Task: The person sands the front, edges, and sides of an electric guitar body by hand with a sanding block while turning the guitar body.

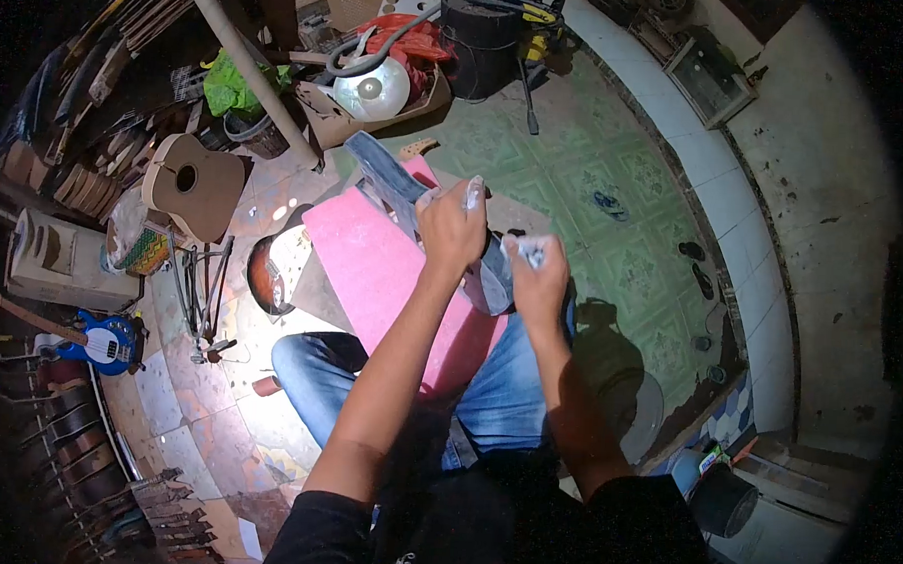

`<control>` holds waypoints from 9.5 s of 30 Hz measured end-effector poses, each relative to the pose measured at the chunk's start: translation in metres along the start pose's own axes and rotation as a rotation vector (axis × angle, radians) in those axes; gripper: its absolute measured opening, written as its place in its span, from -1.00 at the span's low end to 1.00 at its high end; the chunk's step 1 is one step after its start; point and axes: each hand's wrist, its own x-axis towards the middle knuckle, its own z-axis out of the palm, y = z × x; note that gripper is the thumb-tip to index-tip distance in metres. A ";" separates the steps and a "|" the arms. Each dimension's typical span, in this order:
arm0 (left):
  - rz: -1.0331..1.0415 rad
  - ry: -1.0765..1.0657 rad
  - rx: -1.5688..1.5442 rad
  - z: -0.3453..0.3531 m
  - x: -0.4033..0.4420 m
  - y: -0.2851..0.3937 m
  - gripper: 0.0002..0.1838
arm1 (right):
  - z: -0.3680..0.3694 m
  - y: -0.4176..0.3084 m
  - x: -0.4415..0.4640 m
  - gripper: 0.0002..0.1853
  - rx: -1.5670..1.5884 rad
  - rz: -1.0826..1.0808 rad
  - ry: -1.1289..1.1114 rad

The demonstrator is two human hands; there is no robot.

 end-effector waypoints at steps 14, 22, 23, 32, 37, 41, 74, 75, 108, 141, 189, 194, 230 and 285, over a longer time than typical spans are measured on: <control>-0.132 -0.074 -0.036 -0.006 0.005 0.004 -0.58 | -0.002 -0.011 -0.007 -0.73 -0.079 -0.038 -0.072; -0.112 -0.033 -0.050 -0.003 0.006 0.008 -0.58 | -0.004 -0.010 -0.003 -0.71 -0.098 -0.047 -0.143; -0.126 -0.049 -0.038 -0.003 0.007 0.006 -0.58 | -0.005 -0.010 -0.003 -0.70 -0.061 -0.074 -0.145; -0.180 -0.067 -0.072 -0.005 0.006 0.006 -0.56 | 0.000 -0.009 0.007 -0.71 -0.062 0.056 -0.160; -0.131 -0.066 -0.001 0.000 0.005 0.003 -0.56 | 0.008 -0.002 0.020 -0.71 -0.068 -0.045 -0.132; -0.174 -0.090 -0.062 -0.004 0.007 0.009 -0.57 | -0.001 0.000 -0.001 -0.71 -0.007 -0.033 -0.114; -0.036 -0.007 0.000 -0.011 -0.006 -0.010 -0.67 | -0.007 0.066 -0.046 -0.74 0.214 0.400 0.236; -0.186 -0.144 -0.033 -0.021 -0.009 -0.008 -0.69 | -0.002 0.087 -0.050 -0.70 0.280 0.355 0.251; -0.907 0.395 -0.890 -0.100 -0.004 -0.161 -0.81 | 0.015 0.108 -0.122 -0.64 1.015 1.662 -0.501; -0.003 0.135 -0.448 -0.144 -0.112 0.001 -0.71 | 0.049 -0.058 0.102 -0.70 0.020 -0.580 -0.182; 0.301 0.368 -0.383 -0.117 -0.159 -0.009 -0.40 | 0.018 -0.072 -0.064 -0.63 0.108 0.003 -0.564; 0.331 0.382 -0.396 -0.112 -0.161 -0.006 -0.40 | 0.010 -0.062 -0.078 -0.66 0.190 0.024 -0.615; 0.053 -0.040 -0.574 -0.115 -0.173 0.003 0.25 | -0.041 -0.114 -0.025 -0.78 0.119 0.031 -1.263; 0.076 -0.058 -0.321 -0.117 -0.137 0.031 0.23 | -0.047 -0.132 -0.038 -0.71 -0.154 -0.405 -0.839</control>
